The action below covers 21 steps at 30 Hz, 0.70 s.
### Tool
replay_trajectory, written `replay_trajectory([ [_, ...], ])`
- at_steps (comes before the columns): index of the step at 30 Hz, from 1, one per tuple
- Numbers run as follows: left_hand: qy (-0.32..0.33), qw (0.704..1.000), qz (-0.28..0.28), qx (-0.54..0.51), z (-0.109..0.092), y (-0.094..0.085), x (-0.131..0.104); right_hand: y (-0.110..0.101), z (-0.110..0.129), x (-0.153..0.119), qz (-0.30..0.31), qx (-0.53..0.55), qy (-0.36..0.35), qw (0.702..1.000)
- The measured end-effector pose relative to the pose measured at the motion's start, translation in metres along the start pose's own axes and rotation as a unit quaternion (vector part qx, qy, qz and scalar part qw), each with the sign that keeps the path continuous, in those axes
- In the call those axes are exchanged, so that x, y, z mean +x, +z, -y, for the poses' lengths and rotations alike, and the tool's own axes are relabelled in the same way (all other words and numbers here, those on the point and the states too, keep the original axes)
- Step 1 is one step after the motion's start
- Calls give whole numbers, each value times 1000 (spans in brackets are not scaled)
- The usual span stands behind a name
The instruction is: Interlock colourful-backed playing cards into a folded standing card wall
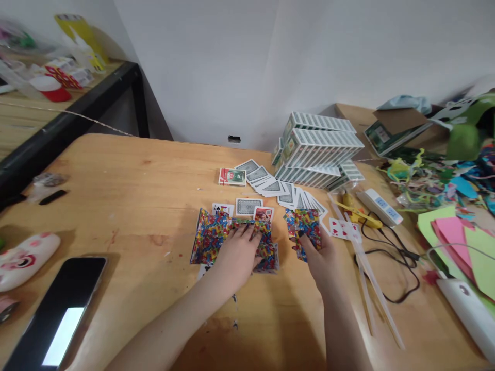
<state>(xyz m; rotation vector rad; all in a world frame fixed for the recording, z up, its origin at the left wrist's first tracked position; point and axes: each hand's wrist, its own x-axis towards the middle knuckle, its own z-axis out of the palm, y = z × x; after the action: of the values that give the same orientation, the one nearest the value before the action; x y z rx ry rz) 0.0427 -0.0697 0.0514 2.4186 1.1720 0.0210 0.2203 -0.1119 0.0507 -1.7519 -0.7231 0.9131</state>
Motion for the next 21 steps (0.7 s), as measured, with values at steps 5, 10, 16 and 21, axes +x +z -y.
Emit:
replay_trajectory([
  [5, -49, 998, -13, 31, -13, -2, -2, 10, -19, 5, 55, -70, -45, 995],
  [10, -14, 999, -44, 19, -16, 7, 0, 25, -18, 12, 55, -140, -53, 987],
  [16, 1, 998, -60, 5, -13, 18, 2, 36, -6, 23, 75, -139, -72, 985],
  [21, 26, 999, -28, -12, -13, 20, 1, 31, -7, 23, 94, -102, -51, 989],
])
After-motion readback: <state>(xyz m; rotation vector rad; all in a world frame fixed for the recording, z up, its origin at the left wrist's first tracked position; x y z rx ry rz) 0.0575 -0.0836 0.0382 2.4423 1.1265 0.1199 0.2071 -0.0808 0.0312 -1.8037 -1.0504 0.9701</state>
